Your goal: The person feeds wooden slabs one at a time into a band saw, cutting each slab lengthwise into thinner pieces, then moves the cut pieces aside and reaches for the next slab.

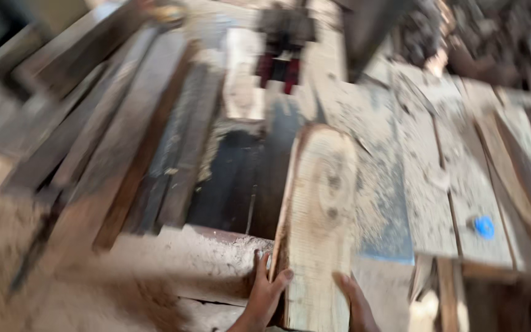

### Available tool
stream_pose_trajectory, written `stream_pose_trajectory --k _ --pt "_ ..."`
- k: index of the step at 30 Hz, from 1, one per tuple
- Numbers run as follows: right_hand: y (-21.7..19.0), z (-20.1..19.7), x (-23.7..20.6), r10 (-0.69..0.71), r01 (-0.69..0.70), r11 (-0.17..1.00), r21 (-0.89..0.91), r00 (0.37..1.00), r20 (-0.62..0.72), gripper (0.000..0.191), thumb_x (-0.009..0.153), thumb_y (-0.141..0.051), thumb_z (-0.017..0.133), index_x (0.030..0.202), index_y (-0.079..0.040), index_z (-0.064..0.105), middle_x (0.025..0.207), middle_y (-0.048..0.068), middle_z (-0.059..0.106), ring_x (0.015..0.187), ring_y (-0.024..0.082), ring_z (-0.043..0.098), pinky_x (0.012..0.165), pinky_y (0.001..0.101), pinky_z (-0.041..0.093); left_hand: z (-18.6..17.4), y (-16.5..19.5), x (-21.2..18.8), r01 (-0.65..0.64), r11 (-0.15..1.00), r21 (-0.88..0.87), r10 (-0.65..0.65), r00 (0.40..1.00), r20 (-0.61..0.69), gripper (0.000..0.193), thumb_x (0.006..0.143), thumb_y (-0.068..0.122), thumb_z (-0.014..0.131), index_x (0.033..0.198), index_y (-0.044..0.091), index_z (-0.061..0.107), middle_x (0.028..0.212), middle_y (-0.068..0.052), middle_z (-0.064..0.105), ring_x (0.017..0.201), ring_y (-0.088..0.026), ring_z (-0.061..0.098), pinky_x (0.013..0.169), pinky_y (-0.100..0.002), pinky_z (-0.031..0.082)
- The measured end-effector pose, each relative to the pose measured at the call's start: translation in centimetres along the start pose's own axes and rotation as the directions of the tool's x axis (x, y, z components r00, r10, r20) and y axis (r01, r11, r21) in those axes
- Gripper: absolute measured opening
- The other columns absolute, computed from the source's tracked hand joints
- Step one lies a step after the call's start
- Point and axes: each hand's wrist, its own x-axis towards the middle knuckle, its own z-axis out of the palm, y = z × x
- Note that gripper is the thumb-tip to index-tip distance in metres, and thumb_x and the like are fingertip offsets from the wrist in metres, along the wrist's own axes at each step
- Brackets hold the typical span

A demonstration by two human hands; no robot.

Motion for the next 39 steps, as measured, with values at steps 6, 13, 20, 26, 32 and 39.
stream_pose_trajectory --k 6,13,20,26,32,39 --pt "2.2 1.2 4.1 -0.038 0.037 0.999 0.026 0.999 0.025 0.071 0.093 -0.039 0.055 0.152 -0.002 0.043 0.152 0.020 0.053 0.140 0.032 0.049 0.115 0.0443 0.037 -2.1 -0.2 -5.8 -0.213 0.975 0.060 0.216 0.974 -0.062 0.100 0.076 0.037 0.075 0.155 0.000 0.027 0.145 -0.021 0.058 0.135 -0.028 0.059 0.115 -0.034 0.040" --pt "-0.7 6.2 4.3 -0.056 0.057 0.998 -0.008 0.997 0.057 0.065 0.095 -0.038 0.054 0.147 0.001 0.048 0.148 0.020 0.057 0.137 0.031 0.052 0.114 0.0442 0.039 -3.3 4.1 -8.0 -0.059 0.977 0.205 0.090 0.985 -0.145 0.096 0.079 0.046 0.074 0.157 0.010 0.033 0.141 -0.014 0.060 0.127 -0.022 0.060 0.111 -0.033 0.043" --pt "1.0 6.0 5.5 -0.068 0.068 0.998 0.013 0.996 0.052 0.060 0.098 -0.036 0.053 0.142 0.005 0.054 0.143 0.020 0.060 0.134 0.031 0.054 0.113 0.0440 0.040 -2.6 8.2 -6.6 0.018 0.989 0.145 0.007 0.985 -0.172 0.093 0.080 0.048 0.071 0.155 0.007 0.034 0.125 -0.015 0.072 0.110 -0.023 0.072 0.098 -0.031 0.057" --pt "1.0 4.9 6.7 -0.155 0.157 0.988 -0.011 0.984 0.093 0.057 0.100 -0.036 0.051 0.137 0.007 0.059 0.141 0.018 0.063 0.131 0.027 0.058 0.113 0.0404 0.041 -1.7 8.7 -3.0 -0.176 0.979 0.099 0.195 0.951 -0.239 0.081 0.078 0.041 0.077 0.143 0.000 0.051 0.118 -0.015 0.075 0.105 -0.020 0.070 0.093 -0.031 0.055" --pt "-2.4 8.9 4.6 0.016 -0.025 0.995 0.093 0.995 0.097 0.048 0.098 -0.033 0.053 0.126 0.006 0.065 0.120 0.020 0.072 0.108 0.030 0.068 0.096 0.0439 0.053 -0.7 9.1 -0.1 -0.131 0.970 0.205 0.198 0.916 -0.349 0.077 0.080 0.039 0.078 0.141 -0.001 0.051 0.116 -0.010 0.074 0.105 -0.016 0.069 0.092 -0.028 0.053" --pt "-6.6 12.7 1.8 0.113 -0.115 0.992 0.054 0.993 0.027 0.046 0.098 -0.033 0.054 0.123 0.003 0.067 0.115 0.017 0.073 0.098 0.028 0.069 0.086 0.0409 0.056 -0.5 8.4 1.1 -0.129 0.990 0.057 0.141 0.926 -0.351 0.079 0.081 0.039 0.076 0.142 -0.003 0.047 0.111 -0.016 0.072 0.098 -0.021 0.069 0.086 -0.032 0.055"
